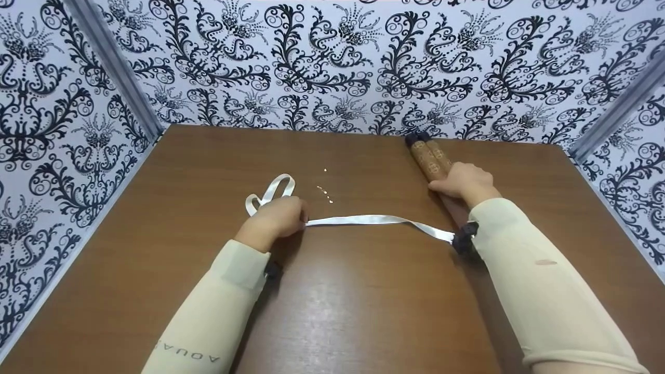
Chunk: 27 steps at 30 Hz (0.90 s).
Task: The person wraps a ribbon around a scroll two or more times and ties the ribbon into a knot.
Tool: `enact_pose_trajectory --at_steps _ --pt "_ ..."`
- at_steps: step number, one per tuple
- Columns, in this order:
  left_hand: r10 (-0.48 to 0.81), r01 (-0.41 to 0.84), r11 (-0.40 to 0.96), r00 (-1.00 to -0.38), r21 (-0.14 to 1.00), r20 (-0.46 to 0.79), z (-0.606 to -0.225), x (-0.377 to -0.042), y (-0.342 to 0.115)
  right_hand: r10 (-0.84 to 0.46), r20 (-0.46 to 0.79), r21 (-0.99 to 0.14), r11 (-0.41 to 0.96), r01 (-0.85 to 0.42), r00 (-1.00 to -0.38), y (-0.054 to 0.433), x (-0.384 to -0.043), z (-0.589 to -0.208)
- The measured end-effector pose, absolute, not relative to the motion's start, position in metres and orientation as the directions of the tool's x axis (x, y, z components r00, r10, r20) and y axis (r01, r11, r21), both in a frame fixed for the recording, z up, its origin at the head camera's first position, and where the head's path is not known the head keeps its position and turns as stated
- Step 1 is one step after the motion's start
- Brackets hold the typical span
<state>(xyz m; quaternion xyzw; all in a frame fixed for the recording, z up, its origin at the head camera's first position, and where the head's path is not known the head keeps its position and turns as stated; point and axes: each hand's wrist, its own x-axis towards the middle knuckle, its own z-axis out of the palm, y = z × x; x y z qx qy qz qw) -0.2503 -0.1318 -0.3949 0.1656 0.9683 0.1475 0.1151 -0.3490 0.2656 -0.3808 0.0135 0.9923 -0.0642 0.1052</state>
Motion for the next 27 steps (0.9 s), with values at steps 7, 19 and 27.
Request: enact_pose_trajectory --at_steps 7,19,27 --pt "0.362 0.298 0.899 -0.919 0.321 -0.159 -0.3949 -0.2503 -0.1317 0.016 -0.191 -0.119 0.992 0.039 -0.981 0.265 -0.3478 -0.3799" --pt "0.361 0.299 0.9 -0.919 0.316 -0.159 -0.3934 -0.2494 -0.1316 0.016 -0.181 -0.131 0.991 0.04 -0.983 0.2704 -0.3463 -0.3802" --pt "0.351 0.291 0.904 -0.923 0.312 -0.157 -0.3962 -0.2504 -0.1328 0.025 -0.154 -0.143 0.989 0.047 -0.988 0.2705 -0.3428 -0.3777"
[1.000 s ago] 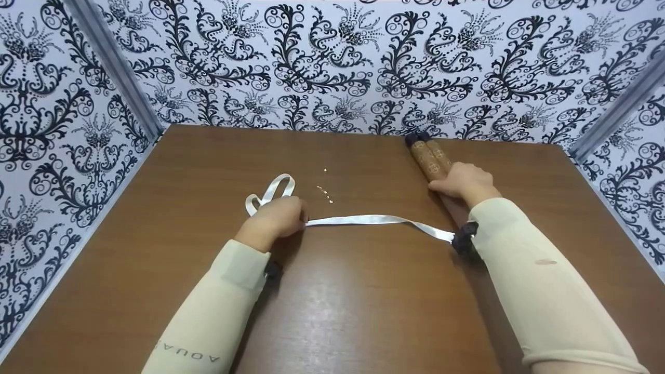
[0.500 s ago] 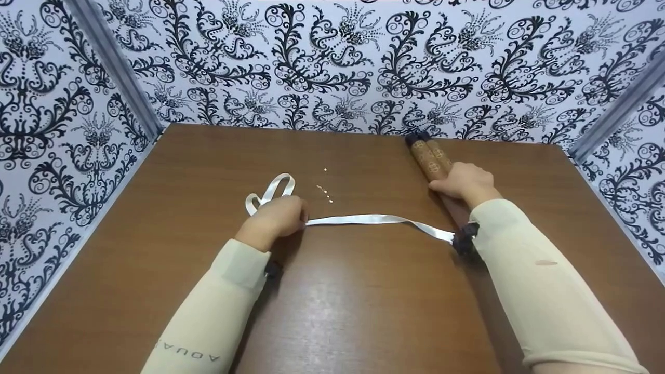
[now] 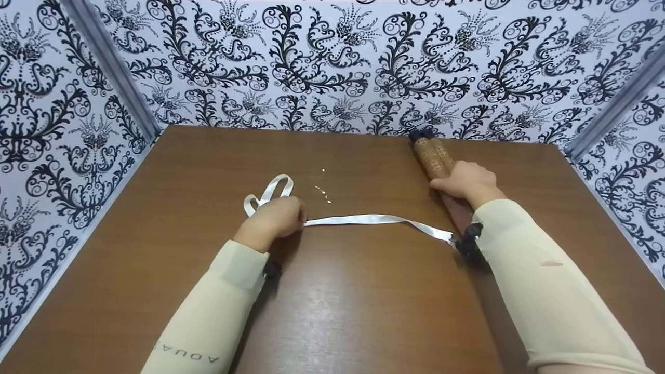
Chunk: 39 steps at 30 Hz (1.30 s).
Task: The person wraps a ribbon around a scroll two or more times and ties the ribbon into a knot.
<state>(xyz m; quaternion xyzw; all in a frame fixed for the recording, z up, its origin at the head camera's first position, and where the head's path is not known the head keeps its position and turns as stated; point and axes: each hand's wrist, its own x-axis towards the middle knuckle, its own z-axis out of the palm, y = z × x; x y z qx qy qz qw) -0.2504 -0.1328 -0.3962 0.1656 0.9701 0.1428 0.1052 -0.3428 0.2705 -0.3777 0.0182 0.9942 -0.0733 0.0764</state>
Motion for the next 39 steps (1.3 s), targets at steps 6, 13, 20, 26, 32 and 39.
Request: enact_pose_trajectory --at_steps 6,13,20,26,32,39 --pt "0.349 0.29 0.903 -0.925 0.317 -0.149 -0.397 -0.25 -0.134 0.025 -0.141 -0.174 0.984 0.05 -0.99 0.272 -0.341 -0.375" --pt "0.363 0.303 0.898 -0.92 0.319 -0.149 -0.393 -0.249 -0.134 0.012 -0.147 -0.196 0.98 0.041 -0.989 0.274 -0.337 -0.364" --pt "0.374 0.317 0.895 -0.917 0.314 -0.14 -0.39 -0.249 -0.134 0.005 -0.138 -0.236 0.971 0.038 -0.99 0.272 -0.331 -0.351" --pt "0.396 0.337 0.884 -0.908 0.323 -0.138 -0.391 -0.25 -0.135 -0.014 -0.123 -0.261 0.965 0.019 -0.992 0.263 -0.326 -0.342" --pt "0.404 0.343 0.879 -0.904 0.33 -0.137 -0.392 -0.25 -0.134 -0.042 -0.127 -0.323 0.946 0.002 -0.991 0.252 -0.322 -0.338" --pt "0.396 0.339 0.882 -0.91 0.327 -0.125 -0.392 -0.248 -0.133 -0.066 -0.13 -0.337 0.941 -0.018 -0.989 0.235 -0.316 -0.331"
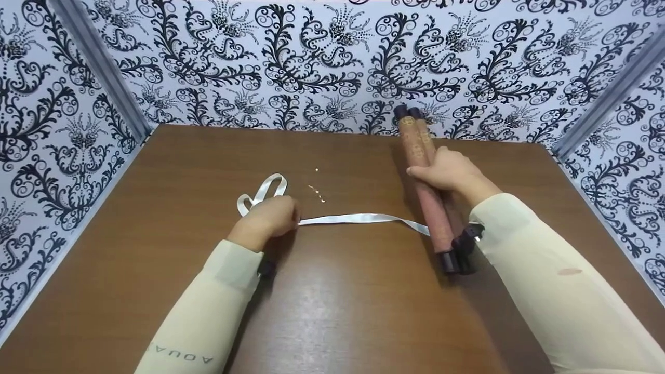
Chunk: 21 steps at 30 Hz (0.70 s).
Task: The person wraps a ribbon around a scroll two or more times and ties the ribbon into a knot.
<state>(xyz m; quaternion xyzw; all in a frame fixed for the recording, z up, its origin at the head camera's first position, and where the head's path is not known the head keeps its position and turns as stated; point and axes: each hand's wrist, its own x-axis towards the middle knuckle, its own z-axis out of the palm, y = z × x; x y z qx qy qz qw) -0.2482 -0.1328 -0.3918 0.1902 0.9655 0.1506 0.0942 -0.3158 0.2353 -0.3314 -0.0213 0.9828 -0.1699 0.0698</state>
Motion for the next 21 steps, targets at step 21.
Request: enact_pose_trajectory --at_steps 21 --pt "0.38 0.318 0.894 -0.911 0.314 -0.159 -0.394 -0.25 -0.133 -0.11 -0.18 -0.379 0.925 -0.034 -0.977 0.197 -0.301 -0.34"
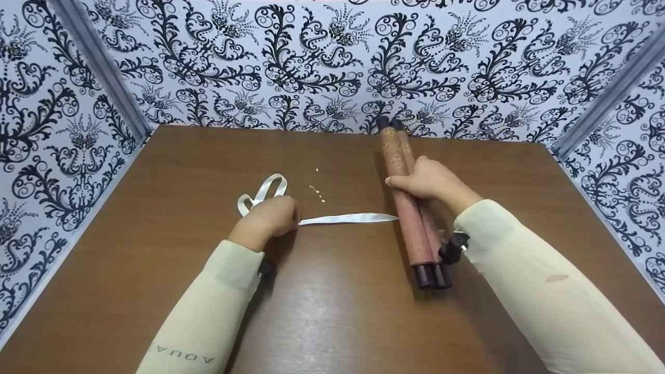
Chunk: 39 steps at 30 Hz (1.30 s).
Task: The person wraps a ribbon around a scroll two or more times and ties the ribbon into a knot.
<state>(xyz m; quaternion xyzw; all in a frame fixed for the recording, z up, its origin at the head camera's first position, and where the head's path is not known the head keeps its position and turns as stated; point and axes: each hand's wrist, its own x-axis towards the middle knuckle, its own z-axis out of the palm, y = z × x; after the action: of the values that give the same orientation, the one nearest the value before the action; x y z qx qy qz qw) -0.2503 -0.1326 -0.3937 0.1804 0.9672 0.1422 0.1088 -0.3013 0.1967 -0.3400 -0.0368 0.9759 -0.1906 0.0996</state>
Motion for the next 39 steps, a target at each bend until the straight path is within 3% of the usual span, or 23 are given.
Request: enact_pose_trajectory --at_steps 6,14,17,27,39 --pt "0.371 0.313 0.899 -0.916 0.306 -0.154 -0.394 -0.25 -0.133 -0.135 -0.189 -0.379 0.924 -0.054 -0.973 0.186 -0.296 -0.347" --pt "0.369 0.315 0.901 -0.918 0.298 -0.145 -0.396 -0.251 -0.133 -0.122 -0.249 -0.502 0.864 0.02 -0.961 0.173 -0.29 -0.358" --pt "0.368 0.315 0.901 -0.919 0.297 -0.143 -0.396 -0.251 -0.133 -0.114 -0.256 -0.502 0.864 0.031 -0.96 0.169 -0.288 -0.363" --pt "0.349 0.278 0.907 -0.917 0.317 -0.194 -0.393 -0.25 -0.133 -0.102 -0.246 -0.389 0.921 0.002 -0.964 0.159 -0.288 -0.374" --pt "0.383 0.321 0.893 -0.91 0.315 -0.158 -0.396 -0.253 -0.134 -0.101 -0.198 -0.318 0.947 -0.033 -0.975 0.153 -0.285 -0.384"
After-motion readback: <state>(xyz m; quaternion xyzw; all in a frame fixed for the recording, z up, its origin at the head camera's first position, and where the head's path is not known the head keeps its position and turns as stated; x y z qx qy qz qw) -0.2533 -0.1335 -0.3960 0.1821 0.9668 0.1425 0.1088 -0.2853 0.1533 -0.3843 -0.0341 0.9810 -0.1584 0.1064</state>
